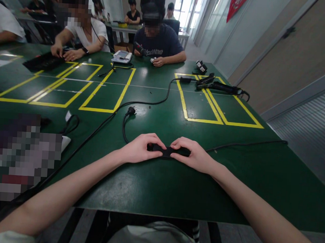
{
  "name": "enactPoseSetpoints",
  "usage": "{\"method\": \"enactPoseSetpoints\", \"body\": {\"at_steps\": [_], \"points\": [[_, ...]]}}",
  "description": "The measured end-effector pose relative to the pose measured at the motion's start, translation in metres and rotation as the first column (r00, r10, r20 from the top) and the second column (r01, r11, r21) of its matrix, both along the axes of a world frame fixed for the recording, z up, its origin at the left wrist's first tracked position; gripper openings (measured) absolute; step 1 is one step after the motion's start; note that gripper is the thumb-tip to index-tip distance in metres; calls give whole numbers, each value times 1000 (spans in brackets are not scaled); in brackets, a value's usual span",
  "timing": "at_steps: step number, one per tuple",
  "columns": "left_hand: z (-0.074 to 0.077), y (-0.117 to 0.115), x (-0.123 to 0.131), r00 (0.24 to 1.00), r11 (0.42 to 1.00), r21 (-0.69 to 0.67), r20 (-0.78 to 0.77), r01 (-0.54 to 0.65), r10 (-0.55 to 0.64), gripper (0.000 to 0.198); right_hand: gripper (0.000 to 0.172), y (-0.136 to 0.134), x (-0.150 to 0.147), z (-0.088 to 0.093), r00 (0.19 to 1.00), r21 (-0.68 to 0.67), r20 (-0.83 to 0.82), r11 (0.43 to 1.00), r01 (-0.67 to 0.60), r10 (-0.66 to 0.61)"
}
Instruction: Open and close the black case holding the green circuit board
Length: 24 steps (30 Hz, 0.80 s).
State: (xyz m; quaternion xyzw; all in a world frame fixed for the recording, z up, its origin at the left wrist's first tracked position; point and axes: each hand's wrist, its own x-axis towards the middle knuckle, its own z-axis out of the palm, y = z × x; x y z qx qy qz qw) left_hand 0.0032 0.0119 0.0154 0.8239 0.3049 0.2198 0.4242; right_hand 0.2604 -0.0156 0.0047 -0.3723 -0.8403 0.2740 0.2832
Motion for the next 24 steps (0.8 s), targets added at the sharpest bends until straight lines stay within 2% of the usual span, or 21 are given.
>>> {"method": "enactPoseSetpoints", "body": {"at_steps": [5,10,13,15,18,20,22,24], "points": [[0,-3,2,998,998,38,-25,-58,59,26,18,-2,-7,-7,999,22,39,999,36,-37],[-3,-5,1,999,989,143,-40,-30,36,21,21,-4,-11,-12,996,16,53,997,70,-71],[-8,-5,0,994,950,312,-108,26,8,23,18,-4,-10,-13,997,40,51,997,63,-65],[-11,-4,-1,983,882,460,-184,100,-15,27,22,-4,-10,-13,998,72,40,996,47,-50],[-14,-2,-2,967,795,581,-253,176,-29,29,21,-3,-9,-12,1000,181,25,983,14,-19],[-14,-1,-3,967,775,605,-254,182,-29,26,20,-2,-9,-12,999,307,45,951,-32,20],[-14,-1,-3,971,763,620,-237,179,-35,23,25,-1,-9,-12,995,422,84,902,-90,60],[-14,-1,-2,978,758,630,-205,169,-48,20,28,-1,-10,-13,991,492,113,863,-117,70]]}}
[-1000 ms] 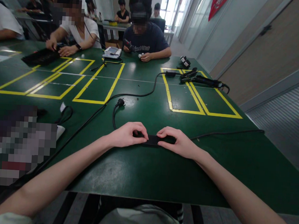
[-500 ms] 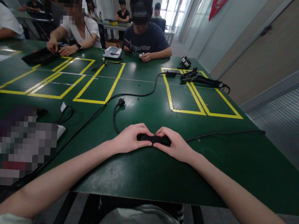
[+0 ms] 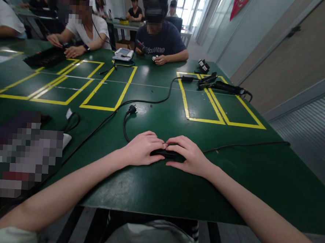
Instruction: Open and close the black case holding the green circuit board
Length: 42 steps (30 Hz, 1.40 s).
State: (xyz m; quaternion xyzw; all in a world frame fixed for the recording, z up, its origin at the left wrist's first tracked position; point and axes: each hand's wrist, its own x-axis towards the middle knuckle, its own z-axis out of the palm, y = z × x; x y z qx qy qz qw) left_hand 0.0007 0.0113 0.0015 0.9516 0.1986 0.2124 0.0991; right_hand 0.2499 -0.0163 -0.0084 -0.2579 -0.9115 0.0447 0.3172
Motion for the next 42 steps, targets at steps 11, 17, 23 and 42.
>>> {"method": "enactPoseSetpoints", "body": {"at_steps": [11,17,23,42], "points": [[-6,6,1,999,998,31,14,-53,53,37,23,-2,-6,-2,991,110,-43,986,128,-124],[-11,7,1,999,995,80,10,-51,51,35,25,1,-6,-4,992,145,-69,983,114,-105],[-9,9,0,999,995,89,20,-40,38,39,23,3,-9,-3,989,147,-123,984,97,-79],[-3,15,-6,981,945,268,84,-189,173,41,11,10,22,13,959,43,-217,980,195,-181]]}}
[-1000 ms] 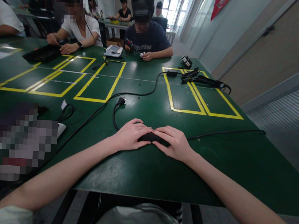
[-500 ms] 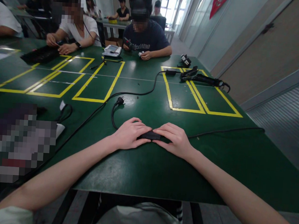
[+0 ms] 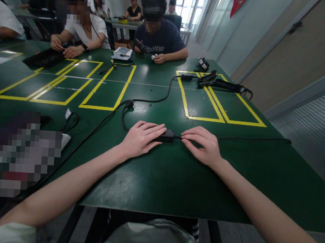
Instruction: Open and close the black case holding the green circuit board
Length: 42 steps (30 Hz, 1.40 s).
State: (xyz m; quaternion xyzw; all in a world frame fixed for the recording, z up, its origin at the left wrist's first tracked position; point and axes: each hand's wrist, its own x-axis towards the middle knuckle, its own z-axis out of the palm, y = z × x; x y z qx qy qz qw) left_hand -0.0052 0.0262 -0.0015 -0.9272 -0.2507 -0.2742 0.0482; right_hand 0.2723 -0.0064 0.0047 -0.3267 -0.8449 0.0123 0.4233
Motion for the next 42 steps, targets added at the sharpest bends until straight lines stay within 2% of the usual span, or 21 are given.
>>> {"method": "enactPoseSetpoints", "body": {"at_steps": [2,5,7,10,12,13,15,18,21,23,29,35,42], "points": [[2,0,-1,1000,998,57,-23,-4,5,40,22,0,0,-1,999,-112,-13,992,51,-53],[3,-1,-1,999,993,114,-38,32,-28,39,33,-2,-4,-3,1000,-327,14,945,30,-26],[3,-3,0,996,987,140,-43,83,-78,41,33,-3,-8,-3,1000,-503,-11,864,-13,9],[2,-5,2,991,977,170,-56,131,-123,42,32,-4,-11,0,992,-707,-124,700,-100,16],[1,-6,4,992,975,183,-41,125,-119,40,34,-6,-12,2,984,-741,-181,658,-134,-3],[1,-6,5,994,977,182,-24,112,-109,40,34,-6,-12,1,982,-730,-186,672,-126,-18],[1,-7,7,997,986,149,22,72,-76,41,32,-9,-13,-1,987,-653,-155,754,-64,-51],[-2,-7,8,995,1000,20,99,6,-8,62,24,-11,-15,-8,998,-412,-42,911,23,-44],[-6,-6,7,992,995,-101,122,-10,23,52,18,-9,-16,-12,997,-186,74,982,16,-2],[-8,-6,6,994,992,-122,111,-5,19,48,16,-7,-15,-12,993,-124,119,992,12,3],[-10,-5,6,997,996,-93,78,13,-6,49,24,-7,-17,-11,988,-160,150,987,-1,25],[-9,-6,7,995,993,-119,96,27,-16,53,20,-9,-20,-9,986,-107,156,994,-34,51],[-10,-6,7,999,984,-178,48,16,-7,48,26,-6,-17,-12,982,-174,179,984,-29,61]]}}
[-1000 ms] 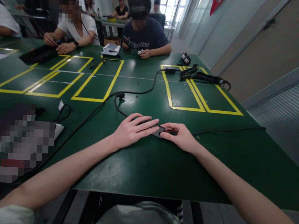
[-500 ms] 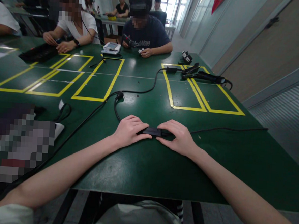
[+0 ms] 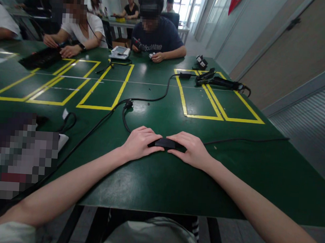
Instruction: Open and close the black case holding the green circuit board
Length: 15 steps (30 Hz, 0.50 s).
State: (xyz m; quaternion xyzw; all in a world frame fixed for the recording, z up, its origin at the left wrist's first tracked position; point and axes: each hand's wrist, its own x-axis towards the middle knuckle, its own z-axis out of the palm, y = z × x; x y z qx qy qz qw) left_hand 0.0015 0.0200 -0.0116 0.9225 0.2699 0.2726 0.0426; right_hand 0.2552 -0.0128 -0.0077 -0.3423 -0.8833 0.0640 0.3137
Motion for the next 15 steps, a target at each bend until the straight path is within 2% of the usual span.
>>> {"method": "enactPoseSetpoints", "body": {"at_steps": [4,6,12,15], "points": [[1,-1,0,1000,999,-14,5,-29,29,51,23,0,0,-2,1000,-12,14,1000,9,-9],[3,-2,0,1000,999,-29,-11,-20,19,47,23,0,1,-1,1000,-7,12,1000,12,-12],[3,0,0,999,999,-31,-32,-8,7,45,42,1,-1,-2,999,23,33,999,-29,28],[1,0,1,1000,1000,-29,-14,-7,7,45,32,1,-3,-3,998,7,67,1000,-13,12]]}}
